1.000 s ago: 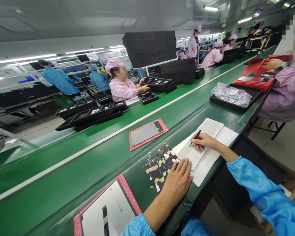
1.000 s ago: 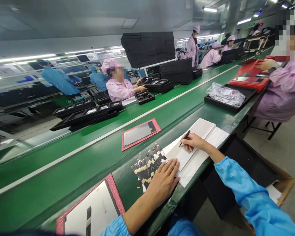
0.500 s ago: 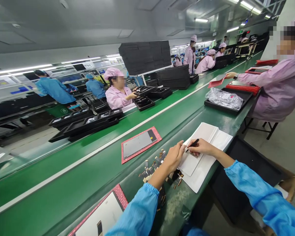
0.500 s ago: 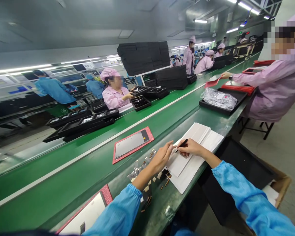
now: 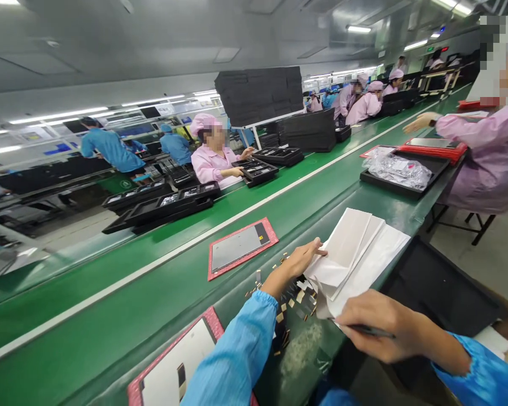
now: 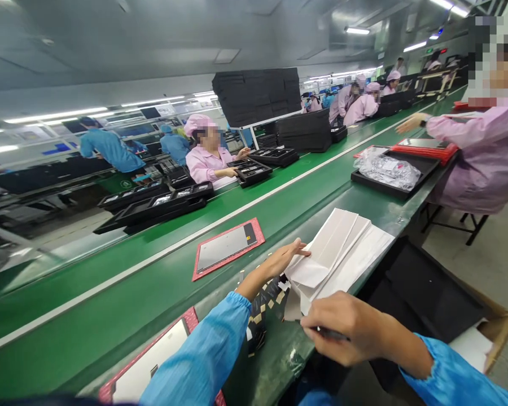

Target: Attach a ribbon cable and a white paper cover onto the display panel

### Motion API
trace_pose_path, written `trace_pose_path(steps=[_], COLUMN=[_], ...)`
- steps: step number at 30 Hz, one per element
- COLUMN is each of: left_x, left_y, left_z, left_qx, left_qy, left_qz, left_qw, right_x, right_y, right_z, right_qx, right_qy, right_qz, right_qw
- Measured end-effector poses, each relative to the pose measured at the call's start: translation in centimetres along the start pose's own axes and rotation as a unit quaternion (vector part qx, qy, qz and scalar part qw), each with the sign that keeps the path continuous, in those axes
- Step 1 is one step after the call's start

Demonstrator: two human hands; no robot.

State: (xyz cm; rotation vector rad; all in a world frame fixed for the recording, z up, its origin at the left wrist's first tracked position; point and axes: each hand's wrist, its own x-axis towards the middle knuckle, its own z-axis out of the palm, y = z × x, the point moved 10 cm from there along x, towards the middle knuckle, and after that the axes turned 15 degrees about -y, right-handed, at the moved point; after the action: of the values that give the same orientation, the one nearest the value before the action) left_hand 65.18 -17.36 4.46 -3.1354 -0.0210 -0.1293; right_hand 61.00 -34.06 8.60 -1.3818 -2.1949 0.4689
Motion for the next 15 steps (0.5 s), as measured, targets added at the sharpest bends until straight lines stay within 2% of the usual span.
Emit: trace_pose_path(steps=[3, 6, 9, 11, 13, 15], left_x=[-1.6, -6.1, -13.1, -18.4, -23.6, -28.0], left_y=[0.2, 0.4, 1.0, 1.3, 1.5, 2.1], left_z=[-1.0, -2.9, -4.8, -5.1, -4.4, -2.5], left_qx=[-0.02, -0.005, 0.018, -0.039, -0.145, -0.248], left_qy=[-0.007, -0.001, -0.001, -0.002, 0.008, 0.022], left_qz=[-0.016, -0.053, -0.114, -0.178, -0.256, -0.326], left_qw=[1.0, 0.999, 0.993, 0.983, 0.956, 0.912], right_x=[-0.5, -0.1, 1.0, 1.9, 3.1, 4.2], right_y=[-2.2, -2.1, -1.6, -1.6, -2.0, -2.6], right_z=[-0.1, 0.0, 1.0, 2.1, 3.3, 4.6], right_qx=[0.024, 0.057, 0.096, 0.112, 0.124, 0.136], right_qy=[0.022, 0.07, 0.1, 0.106, 0.102, 0.094], right_qz=[-0.007, 0.008, 0.022, 0.025, 0.02, 0.01], right_qw=[0.999, 0.996, 0.99, 0.988, 0.987, 0.986])
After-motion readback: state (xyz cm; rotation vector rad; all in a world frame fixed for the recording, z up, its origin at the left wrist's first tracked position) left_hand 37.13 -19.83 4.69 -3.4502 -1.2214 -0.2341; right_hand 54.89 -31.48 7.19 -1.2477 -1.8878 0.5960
